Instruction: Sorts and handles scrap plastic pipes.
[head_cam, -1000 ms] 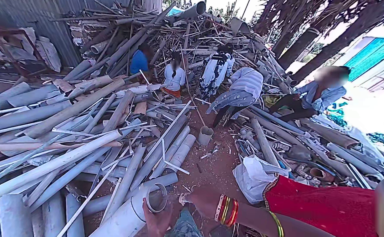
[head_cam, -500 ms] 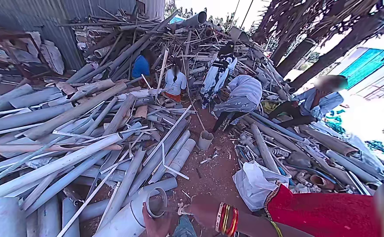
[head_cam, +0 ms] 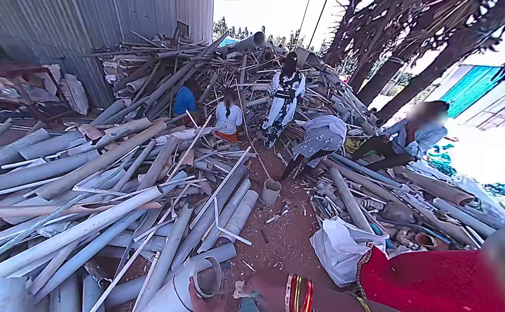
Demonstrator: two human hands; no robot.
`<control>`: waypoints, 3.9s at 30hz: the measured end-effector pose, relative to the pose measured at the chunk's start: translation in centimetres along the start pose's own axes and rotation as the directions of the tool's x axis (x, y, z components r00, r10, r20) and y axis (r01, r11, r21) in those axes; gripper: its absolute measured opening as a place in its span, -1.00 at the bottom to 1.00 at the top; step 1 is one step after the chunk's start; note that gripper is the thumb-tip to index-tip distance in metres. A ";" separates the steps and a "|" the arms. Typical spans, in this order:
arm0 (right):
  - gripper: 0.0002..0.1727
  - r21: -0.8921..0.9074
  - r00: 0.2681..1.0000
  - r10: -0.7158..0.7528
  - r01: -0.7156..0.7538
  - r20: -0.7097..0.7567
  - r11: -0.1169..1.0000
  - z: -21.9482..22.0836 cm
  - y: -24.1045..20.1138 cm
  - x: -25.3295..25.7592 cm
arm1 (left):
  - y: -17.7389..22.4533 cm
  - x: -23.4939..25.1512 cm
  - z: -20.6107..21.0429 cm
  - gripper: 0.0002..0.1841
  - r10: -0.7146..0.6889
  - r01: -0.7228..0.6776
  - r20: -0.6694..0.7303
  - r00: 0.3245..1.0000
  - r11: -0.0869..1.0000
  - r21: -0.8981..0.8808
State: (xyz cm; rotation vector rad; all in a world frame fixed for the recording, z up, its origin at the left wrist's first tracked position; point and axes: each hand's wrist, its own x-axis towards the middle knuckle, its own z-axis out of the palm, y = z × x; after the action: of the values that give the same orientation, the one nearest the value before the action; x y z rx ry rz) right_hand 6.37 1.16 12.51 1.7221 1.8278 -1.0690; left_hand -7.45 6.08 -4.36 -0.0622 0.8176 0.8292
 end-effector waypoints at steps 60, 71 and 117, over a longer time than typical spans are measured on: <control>-0.60 0.051 0.993 0.098 -0.094 -0.071 0.994 1.4 1.3 -0.5 | -0.2 -0.1 -0.7 -0.29 -0.002 0.002 0.068 0.998 1.000 -0.011; -0.59 0.080 0.996 0.022 -0.016 -0.084 0.997 1.6 2.3 0.6 | 0.1 -0.6 0.2 -0.30 -0.013 0.013 0.065 0.998 1.000 0.011; -0.64 0.153 0.992 -0.046 0.064 -0.117 0.986 2.9 0.7 1.8 | -0.8 -1.3 0.2 -0.23 -0.023 0.021 0.056 0.998 0.999 0.039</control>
State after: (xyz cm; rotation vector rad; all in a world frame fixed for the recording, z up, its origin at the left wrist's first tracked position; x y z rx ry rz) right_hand 6.19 0.10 9.17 1.8668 1.9159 -1.1882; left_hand -7.30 4.80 -3.60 -0.0131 0.7780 0.7908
